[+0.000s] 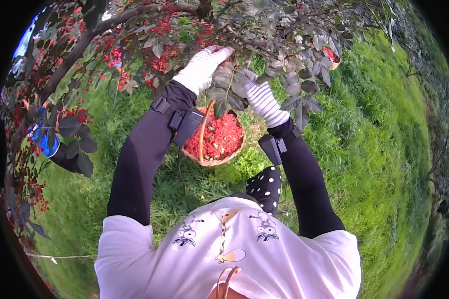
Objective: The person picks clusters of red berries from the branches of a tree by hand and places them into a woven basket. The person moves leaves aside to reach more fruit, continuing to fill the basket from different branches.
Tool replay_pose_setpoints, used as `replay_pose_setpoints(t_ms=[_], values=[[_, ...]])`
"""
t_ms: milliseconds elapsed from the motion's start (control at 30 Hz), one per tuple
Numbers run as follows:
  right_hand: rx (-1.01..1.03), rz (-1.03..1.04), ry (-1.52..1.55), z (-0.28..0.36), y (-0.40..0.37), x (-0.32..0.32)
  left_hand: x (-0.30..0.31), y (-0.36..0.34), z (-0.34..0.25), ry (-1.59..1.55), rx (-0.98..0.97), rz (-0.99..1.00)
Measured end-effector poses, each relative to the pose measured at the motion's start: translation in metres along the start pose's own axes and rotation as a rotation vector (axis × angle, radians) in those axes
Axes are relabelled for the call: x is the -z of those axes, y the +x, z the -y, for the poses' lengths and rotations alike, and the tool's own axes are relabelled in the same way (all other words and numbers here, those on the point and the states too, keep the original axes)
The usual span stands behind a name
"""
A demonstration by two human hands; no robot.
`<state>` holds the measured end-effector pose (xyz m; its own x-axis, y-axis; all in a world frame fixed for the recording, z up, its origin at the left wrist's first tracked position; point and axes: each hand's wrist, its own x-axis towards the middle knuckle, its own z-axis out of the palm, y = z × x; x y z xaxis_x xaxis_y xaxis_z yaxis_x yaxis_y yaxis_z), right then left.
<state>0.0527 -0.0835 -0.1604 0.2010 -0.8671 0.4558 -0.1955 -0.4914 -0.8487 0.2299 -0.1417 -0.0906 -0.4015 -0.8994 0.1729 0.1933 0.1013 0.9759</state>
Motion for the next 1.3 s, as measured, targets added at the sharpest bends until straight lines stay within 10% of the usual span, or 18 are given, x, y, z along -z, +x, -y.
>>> replay_pose_setpoints(t_ms=[167,267,367,467,567,633,700,933,1000,1100,1300], values=[[-0.032,-0.028,-0.113,0.017,-0.003,0.005,0.039,-0.016,0.035,-0.477,0.052,0.147],[0.162,-0.014,-0.236,0.004,0.000,0.005,0.046,-0.014,0.047,-0.677,0.098,-0.108],[0.052,-0.057,-0.008,0.020,-0.003,-0.005,0.078,0.000,0.065,1.164,-0.752,-0.382],[-0.119,-0.015,0.243,0.008,0.000,0.001,0.074,0.013,0.029,0.883,-0.424,-0.367],[-0.088,0.054,0.367,0.002,0.002,0.003,0.110,0.046,0.038,1.452,-1.027,-0.190],[-0.078,0.034,0.378,0.026,-0.003,-0.003,0.080,0.033,0.003,0.412,-0.637,0.132],[-0.107,-0.002,0.421,0.034,-0.007,-0.005,0.072,0.036,-0.009,0.173,-0.559,0.226],[0.105,0.088,-0.484,-0.004,0.004,0.019,0.072,0.039,-0.026,1.176,-1.063,-0.112],[0.208,0.123,-0.637,-0.011,0.009,0.024,0.073,0.046,-0.021,1.050,-0.942,-0.108],[-0.156,0.050,-0.216,0.018,0.009,0.016,0.087,0.048,-0.013,1.271,-1.076,-0.133],[-0.007,0.023,-0.684,-0.002,0.013,0.023,0.073,0.028,-0.024,1.153,-0.832,-0.031]])
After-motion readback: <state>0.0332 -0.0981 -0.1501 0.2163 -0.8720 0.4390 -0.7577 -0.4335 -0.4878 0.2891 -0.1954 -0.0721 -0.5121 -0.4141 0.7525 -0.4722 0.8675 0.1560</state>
